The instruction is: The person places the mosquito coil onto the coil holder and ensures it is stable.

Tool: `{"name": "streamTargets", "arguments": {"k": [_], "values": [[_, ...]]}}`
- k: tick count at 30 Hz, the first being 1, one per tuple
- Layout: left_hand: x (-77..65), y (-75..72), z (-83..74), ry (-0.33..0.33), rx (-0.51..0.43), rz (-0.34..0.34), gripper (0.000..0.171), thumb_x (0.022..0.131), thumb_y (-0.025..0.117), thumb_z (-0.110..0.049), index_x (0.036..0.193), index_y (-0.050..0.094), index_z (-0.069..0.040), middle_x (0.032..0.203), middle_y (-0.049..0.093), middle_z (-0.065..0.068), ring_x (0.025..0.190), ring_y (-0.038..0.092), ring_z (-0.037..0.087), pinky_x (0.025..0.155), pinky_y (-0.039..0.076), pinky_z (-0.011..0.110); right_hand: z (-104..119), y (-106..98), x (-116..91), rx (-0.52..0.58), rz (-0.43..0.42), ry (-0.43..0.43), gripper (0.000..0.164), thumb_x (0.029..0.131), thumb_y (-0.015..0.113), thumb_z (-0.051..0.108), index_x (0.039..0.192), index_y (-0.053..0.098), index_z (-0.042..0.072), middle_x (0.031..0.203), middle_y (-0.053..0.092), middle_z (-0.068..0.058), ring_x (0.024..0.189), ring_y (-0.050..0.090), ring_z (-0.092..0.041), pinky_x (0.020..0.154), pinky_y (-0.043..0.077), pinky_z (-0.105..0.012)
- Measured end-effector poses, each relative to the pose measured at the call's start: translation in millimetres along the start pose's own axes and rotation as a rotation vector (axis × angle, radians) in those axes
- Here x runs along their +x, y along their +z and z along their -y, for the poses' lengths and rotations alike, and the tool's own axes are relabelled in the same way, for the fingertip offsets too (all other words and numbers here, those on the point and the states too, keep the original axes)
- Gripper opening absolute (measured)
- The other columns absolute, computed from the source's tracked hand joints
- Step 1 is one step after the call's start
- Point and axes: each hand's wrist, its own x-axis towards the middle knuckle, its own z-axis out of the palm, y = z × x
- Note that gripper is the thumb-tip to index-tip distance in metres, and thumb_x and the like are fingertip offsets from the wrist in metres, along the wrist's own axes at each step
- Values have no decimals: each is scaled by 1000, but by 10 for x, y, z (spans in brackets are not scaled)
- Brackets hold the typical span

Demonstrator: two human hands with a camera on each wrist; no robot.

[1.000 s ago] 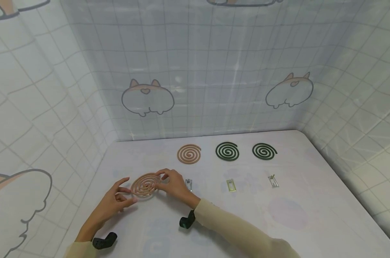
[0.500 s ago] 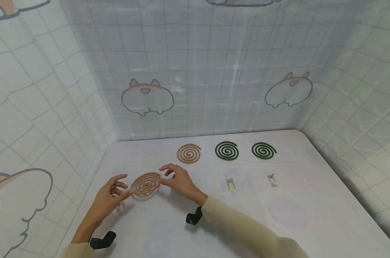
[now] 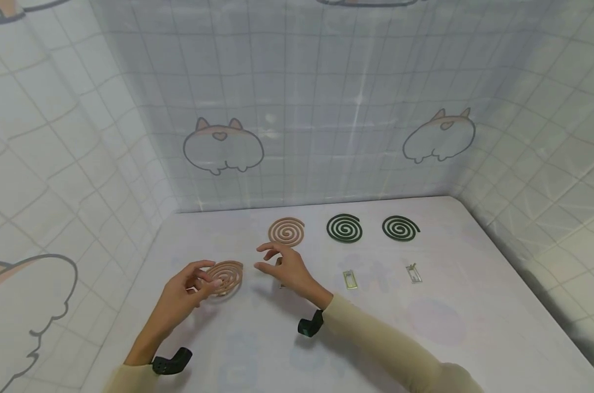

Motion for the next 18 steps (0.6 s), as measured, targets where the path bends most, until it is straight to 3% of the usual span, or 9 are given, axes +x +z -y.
{"name": "streamTargets", "arguments": {"k": [5,13,18], "values": [[31,121,-83,-11,-32,33,54,93,78,-37,139,58,-15,101,66,7,78,63,19,57,55,34,-14,-82,-17,-28,-24,-12,38,92,80,34,127,69,25,114,68,-12,59,52,-13,57,45,-26],[132,319,-228,36,-107,102,43,95,75,-38,134,60,-28,101,65,7,76,64,38,57,55,39,-64,-216,-18,-56,-48,-19,38,92,79,37,127,69,27,111,68,-5,60,51,-12,57,45,-25],[190,450,-331,67,-97,104,43,93,78,-35,132,63,-26,97,67,3,70,65,38,54,55,34,-81,-298,-47,-55,-58,-23,40,93,79,34,129,68,22,113,67,-7,62,51,-13,56,43,-25]]}}
